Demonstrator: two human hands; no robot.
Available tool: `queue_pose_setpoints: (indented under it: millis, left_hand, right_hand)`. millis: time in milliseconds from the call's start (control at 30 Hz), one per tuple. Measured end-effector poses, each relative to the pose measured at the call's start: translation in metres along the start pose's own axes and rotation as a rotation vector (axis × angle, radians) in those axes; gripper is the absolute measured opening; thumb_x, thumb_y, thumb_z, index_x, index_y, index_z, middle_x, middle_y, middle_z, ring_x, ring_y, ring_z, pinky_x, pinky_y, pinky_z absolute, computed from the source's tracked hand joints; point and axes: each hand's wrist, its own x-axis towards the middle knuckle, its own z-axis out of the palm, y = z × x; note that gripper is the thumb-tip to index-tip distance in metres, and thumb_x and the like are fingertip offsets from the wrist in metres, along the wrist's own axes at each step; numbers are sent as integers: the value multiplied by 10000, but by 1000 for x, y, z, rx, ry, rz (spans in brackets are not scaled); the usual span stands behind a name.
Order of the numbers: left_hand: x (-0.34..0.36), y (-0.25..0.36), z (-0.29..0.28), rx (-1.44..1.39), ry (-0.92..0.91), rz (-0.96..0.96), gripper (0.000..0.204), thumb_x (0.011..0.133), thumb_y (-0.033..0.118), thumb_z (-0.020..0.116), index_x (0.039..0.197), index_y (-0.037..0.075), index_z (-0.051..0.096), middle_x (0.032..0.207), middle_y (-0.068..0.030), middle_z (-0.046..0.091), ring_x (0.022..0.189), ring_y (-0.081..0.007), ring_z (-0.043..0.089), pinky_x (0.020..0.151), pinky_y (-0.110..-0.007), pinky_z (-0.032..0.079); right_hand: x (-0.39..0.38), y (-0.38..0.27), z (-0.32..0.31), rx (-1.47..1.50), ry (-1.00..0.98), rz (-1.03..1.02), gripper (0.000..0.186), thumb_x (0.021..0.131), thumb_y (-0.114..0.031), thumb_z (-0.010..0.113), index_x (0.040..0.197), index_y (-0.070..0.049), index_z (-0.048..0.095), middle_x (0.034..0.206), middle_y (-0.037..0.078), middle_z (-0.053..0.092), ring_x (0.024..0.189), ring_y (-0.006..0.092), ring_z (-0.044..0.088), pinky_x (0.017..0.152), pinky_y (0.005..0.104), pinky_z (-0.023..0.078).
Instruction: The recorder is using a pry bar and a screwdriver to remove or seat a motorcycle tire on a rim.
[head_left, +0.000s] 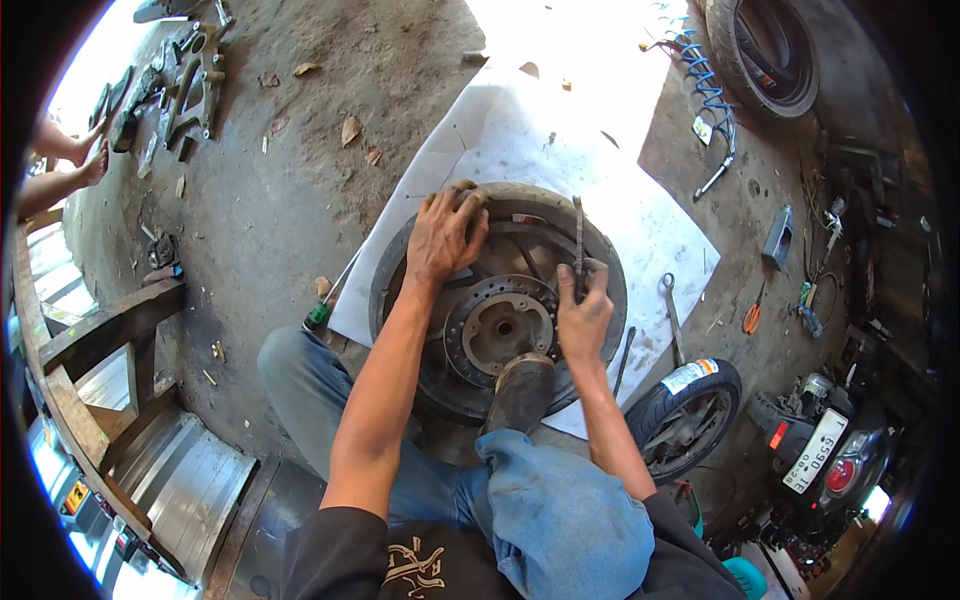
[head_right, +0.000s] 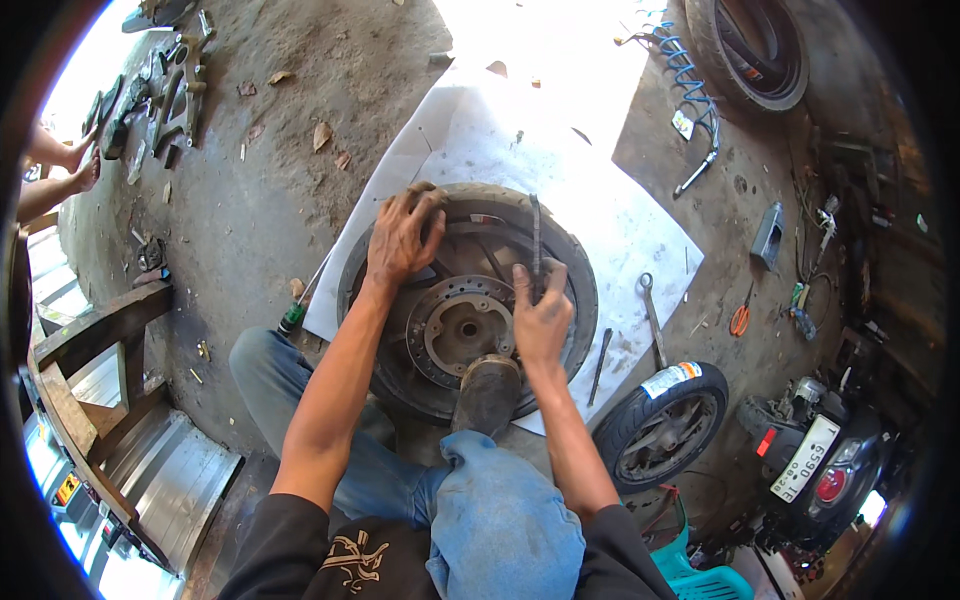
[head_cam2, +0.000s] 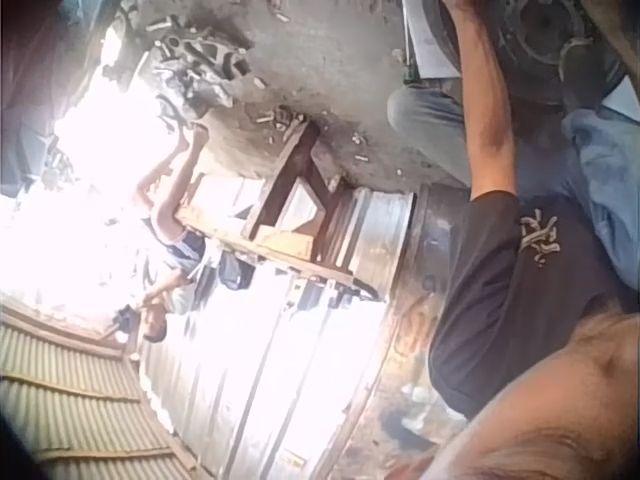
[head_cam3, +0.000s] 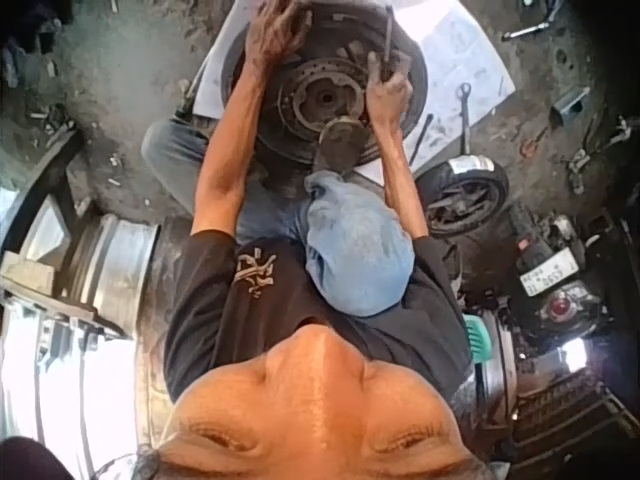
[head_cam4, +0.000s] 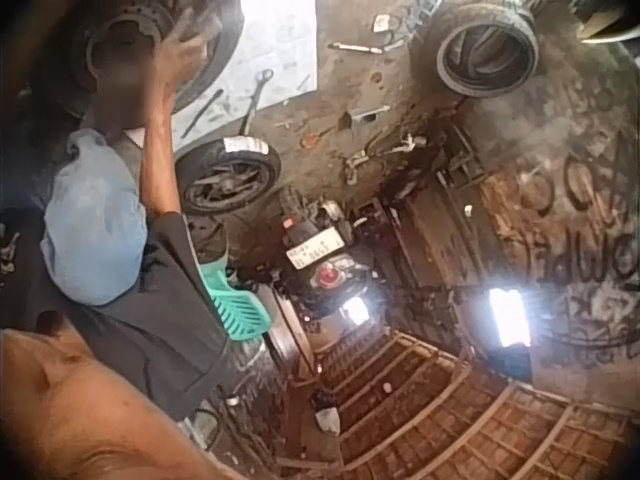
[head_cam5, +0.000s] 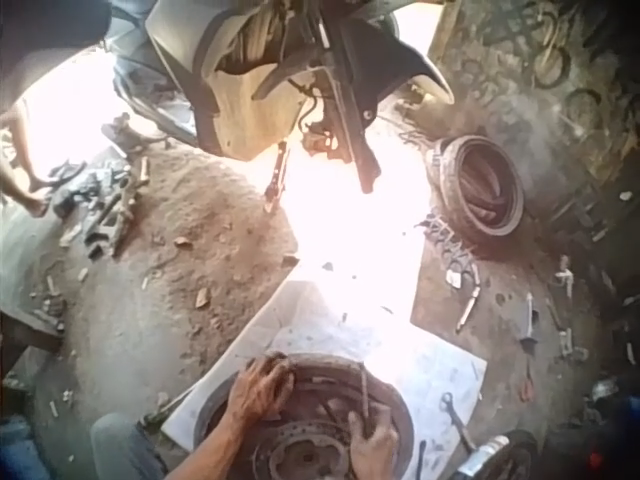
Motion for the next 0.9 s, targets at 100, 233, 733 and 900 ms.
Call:
queue_pose_setpoints:
  millis: [100, 233, 733, 900]
  left_hand:
    - [0, 2, 0, 116, -108, 85, 451, 916, 254, 694, 1343, 131, 617, 1305, -153, 609, 1203, -329, 592, 1039, -472, 437]
    - [0, 1, 6, 139, -60, 58, 435, 923, 257, 686, 1323, 101, 615, 1292, -156, 615, 1196, -334, 598, 1044, -468, 439]
    - [0, -2, 1, 83, -117, -23, 472, 928, 303, 683, 1381, 190, 612, 1323, -136, 609, 1231, -319, 589, 1070, -453, 428]
    - [-2, 1, -3, 148, -260, 206, 546, 917, 363, 710, 1445, 377, 571, 1479, -75, 515, 1366, -326, 476, 1163, -557, 329]
  right_hand:
    - [26, -12, -33, -160, -101, -118, 312, 1008, -200, 617, 1220, 24, 665, 943, 285, 721, 913, 440, 720, 791, 465, 547]
    - [68, -30, -69, -206, -403, -170, 295, 970, -185, 652, 1173, 17, 721, 1002, 292, 722, 940, 418, 723, 859, 433, 558]
    - [227, -143, 4, -1092, -1207, -166, 258, 829, -275, 732, 904, -33, 781, 692, 59, 675, 579, 178, 621, 512, 326, 514]
    - [241, -159, 42, -1175, -1348, -173, 302, 821, -205, 747, 588, -93, 590, 526, -18, 480, 417, 100, 345, 384, 307, 245]
